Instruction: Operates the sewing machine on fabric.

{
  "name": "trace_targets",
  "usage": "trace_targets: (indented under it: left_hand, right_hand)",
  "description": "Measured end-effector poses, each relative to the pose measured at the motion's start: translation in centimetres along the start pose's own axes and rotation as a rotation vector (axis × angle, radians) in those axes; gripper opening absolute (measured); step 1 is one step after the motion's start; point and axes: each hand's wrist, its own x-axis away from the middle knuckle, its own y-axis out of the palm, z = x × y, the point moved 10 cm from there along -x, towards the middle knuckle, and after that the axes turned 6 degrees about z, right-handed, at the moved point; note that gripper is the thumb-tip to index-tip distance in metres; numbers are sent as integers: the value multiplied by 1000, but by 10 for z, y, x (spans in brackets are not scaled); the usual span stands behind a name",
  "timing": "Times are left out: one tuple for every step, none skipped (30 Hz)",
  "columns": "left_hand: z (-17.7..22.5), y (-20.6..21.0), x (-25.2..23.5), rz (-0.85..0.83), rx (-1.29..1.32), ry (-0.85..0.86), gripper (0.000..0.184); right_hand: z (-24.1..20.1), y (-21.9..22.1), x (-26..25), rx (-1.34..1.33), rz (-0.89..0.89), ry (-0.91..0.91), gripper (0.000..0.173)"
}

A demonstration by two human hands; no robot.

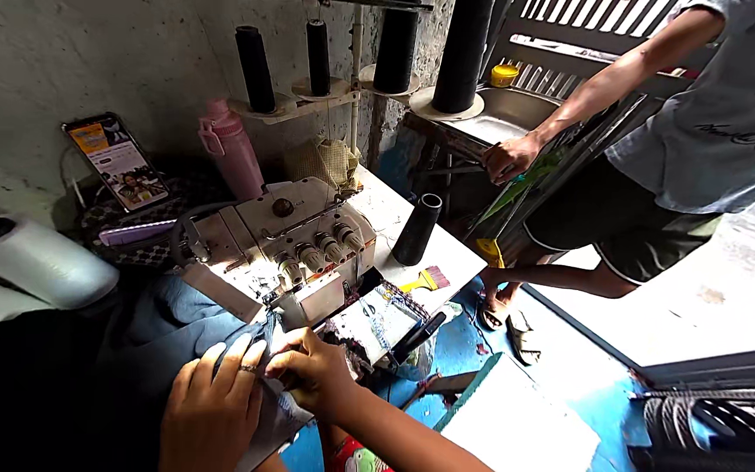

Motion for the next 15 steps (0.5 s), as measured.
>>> trace_targets:
  left_hand:
    - [-1, 0, 2, -3, 15, -11, 37]
    - [-3, 0, 4, -4, 29, -29, 37]
    - [-5, -1, 4, 0, 38, -49, 36]
    - [-7, -2, 4, 9, 36, -73, 35]
    - [-9, -4, 3, 12, 29, -98, 34]
    - [-12, -4, 3, 10, 29, -123, 34]
    - [-16, -4, 2, 9, 35, -146, 35]
    - [-19, -4, 1, 7, 43, -165, 35]
    - [-22, -4, 0, 8, 50, -178, 36]
    - [-24, -4, 0, 9, 55, -184, 36]
    - [-25, -5, 0, 10, 58, -187, 36]
    - [-25, -5, 0, 9, 59, -187, 35]
    - [-25, -5, 0, 7, 57, -184, 36]
    - [-25, -5, 0, 8, 53, -180, 37]
    - [-25, -7, -1, 19, 44, -173, 38]
  right_hand:
    - [0, -2, 3, 13, 7, 17, 18]
    - [1, -5, 5, 28, 22, 31, 13]
    - [1, -8, 6, 38, 44, 38, 12]
    - [1, -10, 6, 47, 67, 38, 12]
    - [1, -10, 5, 61, 88, 31, 13]
    - [0, -9, 4, 76, 107, 16, 14]
    - [0, -7, 2, 92, 115, 1, 15]
    - [-1, -4, 0, 108, 114, -10, 17]
    - [-2, -1, -2, 118, 111, -14, 19]
    - [-4, 2, -4, 126, 105, -18, 22]
    - [-6, 4, -7, 129, 96, -23, 26]
    - [-9, 6, -10, 131, 92, -29, 30]
    - [-12, 8, -12, 141, 84, -31, 30]
    - [-13, 10, -15, 151, 81, -30, 28]
    - [-15, 12, -16, 159, 80, -29, 25]
